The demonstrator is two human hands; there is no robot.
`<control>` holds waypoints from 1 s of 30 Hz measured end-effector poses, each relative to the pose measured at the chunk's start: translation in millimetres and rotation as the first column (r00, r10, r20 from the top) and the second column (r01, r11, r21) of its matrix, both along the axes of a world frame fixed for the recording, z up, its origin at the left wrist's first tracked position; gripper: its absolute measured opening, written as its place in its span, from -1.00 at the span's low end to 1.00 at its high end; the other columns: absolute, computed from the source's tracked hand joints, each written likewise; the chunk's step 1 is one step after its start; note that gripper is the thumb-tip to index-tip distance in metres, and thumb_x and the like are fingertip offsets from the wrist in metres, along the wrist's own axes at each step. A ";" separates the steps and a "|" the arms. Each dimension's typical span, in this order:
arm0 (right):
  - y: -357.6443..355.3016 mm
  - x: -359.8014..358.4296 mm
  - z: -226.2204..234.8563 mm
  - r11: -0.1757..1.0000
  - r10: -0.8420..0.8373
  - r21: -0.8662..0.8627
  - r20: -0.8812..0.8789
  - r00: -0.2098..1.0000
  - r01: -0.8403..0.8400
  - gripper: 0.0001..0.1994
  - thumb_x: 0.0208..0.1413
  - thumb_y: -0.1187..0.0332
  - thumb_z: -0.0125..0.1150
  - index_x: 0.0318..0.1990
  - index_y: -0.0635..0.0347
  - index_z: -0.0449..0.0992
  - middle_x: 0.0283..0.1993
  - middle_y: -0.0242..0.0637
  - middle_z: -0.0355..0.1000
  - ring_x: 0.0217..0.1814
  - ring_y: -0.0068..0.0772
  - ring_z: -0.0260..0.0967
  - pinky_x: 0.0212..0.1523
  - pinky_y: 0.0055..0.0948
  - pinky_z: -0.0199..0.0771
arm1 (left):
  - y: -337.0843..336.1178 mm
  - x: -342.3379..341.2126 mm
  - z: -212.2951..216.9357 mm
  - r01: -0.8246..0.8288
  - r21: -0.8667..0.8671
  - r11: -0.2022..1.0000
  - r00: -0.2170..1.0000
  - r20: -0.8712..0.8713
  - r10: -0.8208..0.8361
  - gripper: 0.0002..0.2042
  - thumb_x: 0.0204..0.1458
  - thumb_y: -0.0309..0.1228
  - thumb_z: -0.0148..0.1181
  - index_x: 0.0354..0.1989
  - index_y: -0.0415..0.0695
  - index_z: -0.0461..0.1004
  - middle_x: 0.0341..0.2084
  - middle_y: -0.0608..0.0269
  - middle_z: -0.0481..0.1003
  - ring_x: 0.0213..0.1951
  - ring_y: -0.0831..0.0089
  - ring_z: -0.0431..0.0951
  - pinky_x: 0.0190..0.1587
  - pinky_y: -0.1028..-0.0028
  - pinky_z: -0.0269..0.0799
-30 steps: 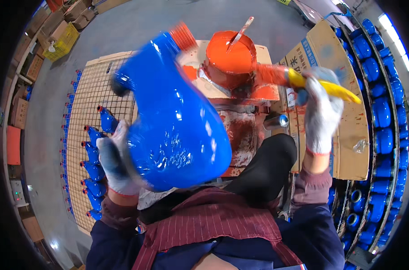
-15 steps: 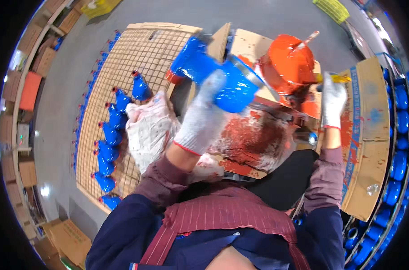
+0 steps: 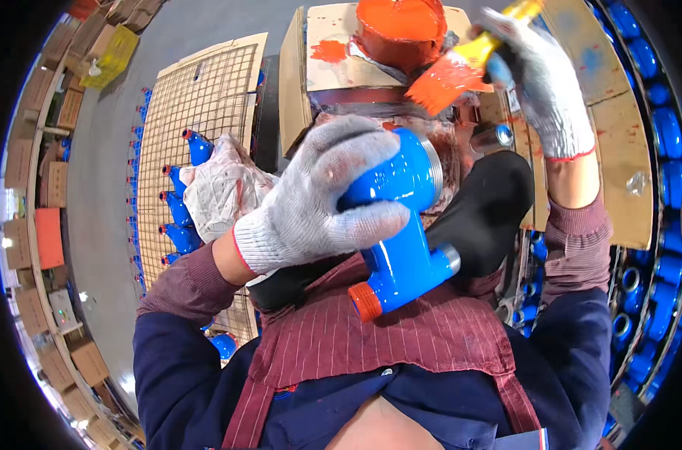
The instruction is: The person paints blue industrial components with orange/red paint using both a paintbrush and a spray can.
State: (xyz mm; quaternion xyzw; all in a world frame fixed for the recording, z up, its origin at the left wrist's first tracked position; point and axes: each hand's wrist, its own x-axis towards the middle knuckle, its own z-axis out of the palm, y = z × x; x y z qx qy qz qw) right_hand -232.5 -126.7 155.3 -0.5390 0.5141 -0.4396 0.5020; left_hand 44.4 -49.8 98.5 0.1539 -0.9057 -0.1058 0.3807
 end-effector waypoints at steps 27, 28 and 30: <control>82.6 -48.8 -17.7 0.707 0.055 -0.670 -0.268 0.962 -0.227 -0.74 0.03 0.12 0.25 -0.40 0.08 0.39 -0.54 -0.37 0.32 -0.37 -0.30 0.26 0.21 0.18 0.07 | 9.2 -77.1 12.2 0.842 0.522 -0.138 0.409 -0.450 0.794 -0.44 -0.03 -0.05 0.26 0.08 -0.02 0.23 -0.03 0.11 0.37 -0.11 0.18 0.48 -0.35 0.16 0.50; 77.6 -49.6 -21.8 0.725 0.009 -0.669 -0.230 0.973 -0.164 -0.73 0.02 0.12 0.27 -0.42 0.06 0.37 -0.56 -0.39 0.29 -0.38 -0.31 0.25 0.20 0.18 0.08 | 8.8 -79.5 18.4 0.930 0.277 -0.242 0.349 -0.459 0.817 -0.40 -0.04 0.00 0.25 0.11 -0.03 0.23 -0.02 0.07 0.36 -0.07 0.11 0.44 -0.36 0.18 0.50; 73.3 -59.1 -29.7 0.795 0.010 -0.598 -0.157 0.988 -0.104 -0.73 0.00 0.13 0.29 -0.45 0.01 0.33 -0.59 -0.43 0.24 -0.39 -0.32 0.23 0.19 0.13 0.09 | 9.3 -80.4 18.0 0.931 -0.079 -0.357 0.295 -0.413 0.861 -0.28 -0.06 0.15 0.14 0.19 -0.07 0.21 0.02 -0.02 0.32 0.00 -0.05 0.34 -0.35 0.22 0.49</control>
